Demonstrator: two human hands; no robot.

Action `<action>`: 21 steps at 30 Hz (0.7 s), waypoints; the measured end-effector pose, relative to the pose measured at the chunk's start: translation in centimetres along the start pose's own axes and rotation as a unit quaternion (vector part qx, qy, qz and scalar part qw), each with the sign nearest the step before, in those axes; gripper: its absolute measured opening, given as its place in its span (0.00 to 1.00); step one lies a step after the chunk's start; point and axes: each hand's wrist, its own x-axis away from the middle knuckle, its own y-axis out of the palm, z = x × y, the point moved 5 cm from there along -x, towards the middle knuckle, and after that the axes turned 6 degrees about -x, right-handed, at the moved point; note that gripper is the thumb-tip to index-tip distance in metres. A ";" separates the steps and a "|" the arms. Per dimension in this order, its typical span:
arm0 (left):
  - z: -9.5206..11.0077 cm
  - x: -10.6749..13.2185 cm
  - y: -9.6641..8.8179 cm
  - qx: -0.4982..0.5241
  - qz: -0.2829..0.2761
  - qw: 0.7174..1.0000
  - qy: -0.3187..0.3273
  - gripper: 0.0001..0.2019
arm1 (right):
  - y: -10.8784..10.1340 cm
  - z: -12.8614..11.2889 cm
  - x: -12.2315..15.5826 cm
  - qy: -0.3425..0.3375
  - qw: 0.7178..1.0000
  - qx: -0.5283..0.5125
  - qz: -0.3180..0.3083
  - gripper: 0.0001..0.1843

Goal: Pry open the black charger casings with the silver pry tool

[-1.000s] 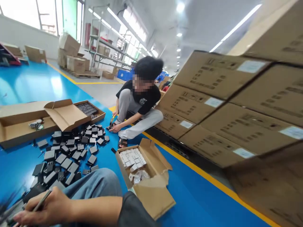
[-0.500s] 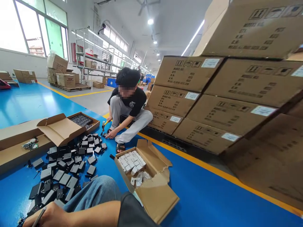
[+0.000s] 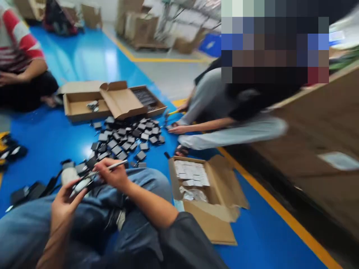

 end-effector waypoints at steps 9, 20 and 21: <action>0.3 0.9 -0.3 0.095 0.034 0.991 -0.084 0.18 | -1.4 0.3 0.5 0.023 1.000 0.003 0.006 0.25; 0.4 0.9 -0.5 0.085 0.054 0.993 -0.060 0.19 | -0.6 -2.6 1.3 -0.160 0.960 0.219 -0.072 0.20; 0.4 0.9 -0.5 0.083 0.052 0.993 -0.059 0.19 | -0.4 -2.9 1.4 -0.181 0.952 0.229 -0.089 0.18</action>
